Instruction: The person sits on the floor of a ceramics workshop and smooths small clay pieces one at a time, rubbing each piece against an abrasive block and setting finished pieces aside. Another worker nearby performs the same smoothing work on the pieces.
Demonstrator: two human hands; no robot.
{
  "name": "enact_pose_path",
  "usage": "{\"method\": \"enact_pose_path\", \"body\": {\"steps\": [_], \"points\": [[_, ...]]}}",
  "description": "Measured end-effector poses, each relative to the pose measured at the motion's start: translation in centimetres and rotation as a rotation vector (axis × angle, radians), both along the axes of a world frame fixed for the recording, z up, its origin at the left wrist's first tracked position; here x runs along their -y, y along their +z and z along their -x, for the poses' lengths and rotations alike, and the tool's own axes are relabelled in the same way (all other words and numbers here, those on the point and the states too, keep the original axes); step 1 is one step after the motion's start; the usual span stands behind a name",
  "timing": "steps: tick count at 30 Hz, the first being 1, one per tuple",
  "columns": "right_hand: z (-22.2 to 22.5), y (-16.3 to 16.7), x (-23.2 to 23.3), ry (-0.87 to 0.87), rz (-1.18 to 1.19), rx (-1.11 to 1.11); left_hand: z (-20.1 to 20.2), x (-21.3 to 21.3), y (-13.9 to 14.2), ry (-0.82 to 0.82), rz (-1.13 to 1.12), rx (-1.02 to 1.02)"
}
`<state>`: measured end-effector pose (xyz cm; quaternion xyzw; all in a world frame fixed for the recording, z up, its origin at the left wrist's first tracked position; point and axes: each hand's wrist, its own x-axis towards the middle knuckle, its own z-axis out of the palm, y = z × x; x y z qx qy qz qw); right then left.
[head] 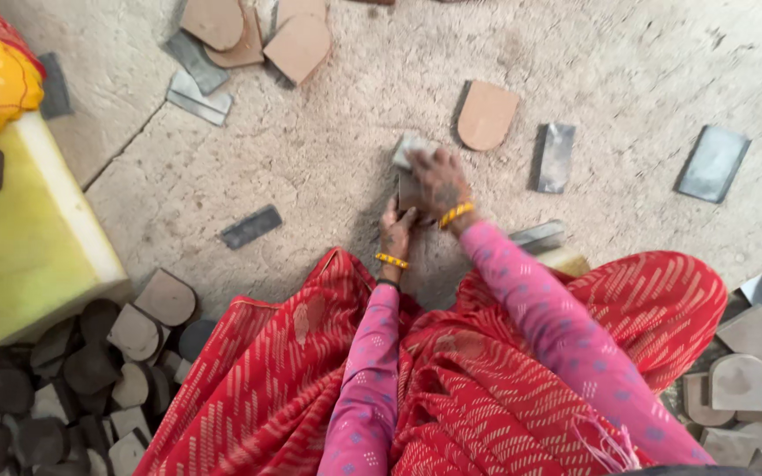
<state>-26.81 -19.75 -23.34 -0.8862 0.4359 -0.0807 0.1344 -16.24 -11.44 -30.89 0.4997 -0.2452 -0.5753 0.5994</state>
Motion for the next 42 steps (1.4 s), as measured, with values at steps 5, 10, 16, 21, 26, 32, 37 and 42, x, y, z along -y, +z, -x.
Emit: {"method": "enact_pose_path", "body": {"steps": [5,10,16,21,26,32,37,42], "points": [[0.9,0.8,-2.5,0.066,-0.039,-0.048,0.1,-0.4,-1.7,0.007,-0.041,-0.206],[1.2,0.5,-0.4,-0.051,-0.067,0.116,-0.2,-0.7,-1.3,-0.013,-0.014,-0.259],[1.2,-0.3,-1.9,0.0,0.11,0.003,0.2,-0.3,-0.1,0.023,0.0,-0.133],[1.6,-0.2,-1.5,-0.071,-0.022,0.008,0.0,-0.9,-0.8,0.011,-0.019,-0.27],[1.3,0.4,-0.9,-0.066,0.18,-0.165,0.2,-0.2,-0.5,0.03,-0.018,-0.157],[2.4,0.5,-2.9,-0.106,-0.027,0.003,0.2,-0.8,0.3,0.019,-0.017,-0.268],[-0.3,0.3,0.3,-0.083,0.02,-0.027,0.0,-0.5,-0.4,0.003,-0.024,-0.276],[-1.6,1.2,-1.5,0.04,0.051,0.072,0.0,0.0,-1.2,0.026,0.01,-0.15]]}}
